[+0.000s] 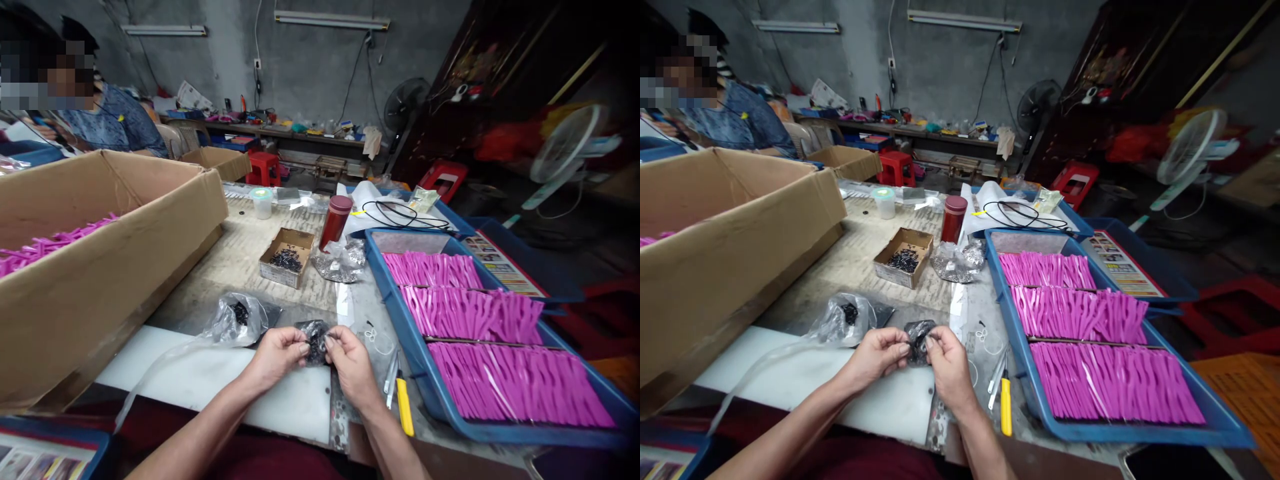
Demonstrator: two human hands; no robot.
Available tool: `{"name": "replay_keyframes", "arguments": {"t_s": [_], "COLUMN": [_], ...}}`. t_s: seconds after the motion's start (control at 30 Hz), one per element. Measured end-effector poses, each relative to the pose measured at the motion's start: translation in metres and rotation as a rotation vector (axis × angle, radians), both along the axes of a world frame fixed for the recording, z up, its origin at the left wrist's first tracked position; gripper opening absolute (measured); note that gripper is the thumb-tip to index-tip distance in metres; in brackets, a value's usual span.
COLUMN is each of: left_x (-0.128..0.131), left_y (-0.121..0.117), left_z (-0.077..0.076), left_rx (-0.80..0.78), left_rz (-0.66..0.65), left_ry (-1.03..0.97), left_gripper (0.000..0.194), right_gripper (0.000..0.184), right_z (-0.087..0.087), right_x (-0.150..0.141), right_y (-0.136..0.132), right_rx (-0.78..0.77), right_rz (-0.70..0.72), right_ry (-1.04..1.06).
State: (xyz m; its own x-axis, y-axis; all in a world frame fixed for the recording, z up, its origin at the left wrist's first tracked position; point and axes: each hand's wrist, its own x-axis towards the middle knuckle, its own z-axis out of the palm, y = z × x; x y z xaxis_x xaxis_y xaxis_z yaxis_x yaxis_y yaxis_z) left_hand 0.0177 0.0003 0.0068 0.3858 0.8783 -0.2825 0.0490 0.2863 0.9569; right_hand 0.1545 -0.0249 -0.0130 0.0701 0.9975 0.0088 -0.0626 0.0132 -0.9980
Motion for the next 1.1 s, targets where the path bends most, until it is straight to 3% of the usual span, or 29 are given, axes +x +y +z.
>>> {"name": "replay_keyframes", "arguments": {"t_s": [0.37,1.1], "left_x": [-0.001,-0.003], "left_y": [-0.003,-0.005], "left_z": [-0.001,0.002], "left_rx": [0.171,0.362], "left_rz": [-0.044,-0.12], "left_ry": [0.06,0.184], "left_gripper": [0.011,0.013], "right_gripper": [0.015,0.012], "right_z": [0.002,0.0], "right_x": [0.001,-0.001], "right_y": [-0.009,-0.013], "right_rx": [0.105,0.094], "right_rz": [0.066,0.094], "right_ry": [-0.257,-0.205]}}
